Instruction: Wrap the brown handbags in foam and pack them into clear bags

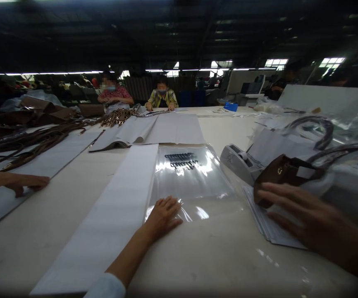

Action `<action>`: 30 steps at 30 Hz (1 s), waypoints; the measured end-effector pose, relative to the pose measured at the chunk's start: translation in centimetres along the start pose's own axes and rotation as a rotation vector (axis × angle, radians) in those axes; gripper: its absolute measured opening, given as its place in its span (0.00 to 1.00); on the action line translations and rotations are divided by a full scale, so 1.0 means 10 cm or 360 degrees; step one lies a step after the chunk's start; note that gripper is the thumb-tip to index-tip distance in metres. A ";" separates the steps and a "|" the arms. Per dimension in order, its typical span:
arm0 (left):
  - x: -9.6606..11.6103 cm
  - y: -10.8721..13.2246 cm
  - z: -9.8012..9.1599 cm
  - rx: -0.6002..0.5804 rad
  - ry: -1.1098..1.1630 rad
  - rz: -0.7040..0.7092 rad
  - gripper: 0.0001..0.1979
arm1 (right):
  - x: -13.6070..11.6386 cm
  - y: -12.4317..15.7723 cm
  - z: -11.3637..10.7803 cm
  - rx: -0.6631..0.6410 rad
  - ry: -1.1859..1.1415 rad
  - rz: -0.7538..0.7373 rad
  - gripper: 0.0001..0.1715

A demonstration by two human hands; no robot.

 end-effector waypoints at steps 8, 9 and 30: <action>-0.12 0.05 0.00 0.0246 0.0051 0.0049 0.09 | 0.17 -0.24 1.53 -0.0414 -0.0004 -0.0182 0.27; -0.13 0.04 -0.01 0.0281 0.0066 0.0020 0.08 | 0.17 -0.29 1.61 -0.0419 -0.0010 -0.0201 0.29; 0.00 -0.12 -0.45 0.0505 -0.0367 -0.0180 0.08 | 0.29 -0.19 1.25 -0.0163 -0.0195 -0.0289 0.14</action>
Point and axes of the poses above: each hand's wrist, its own y-axis away from the middle knuckle, its own z-axis out of the palm, x = y × z, the point moved 2 cm from there along -y, towards the middle knuckle, and after that the axes turned 14 degrees about -y, right-handed, at the moved point
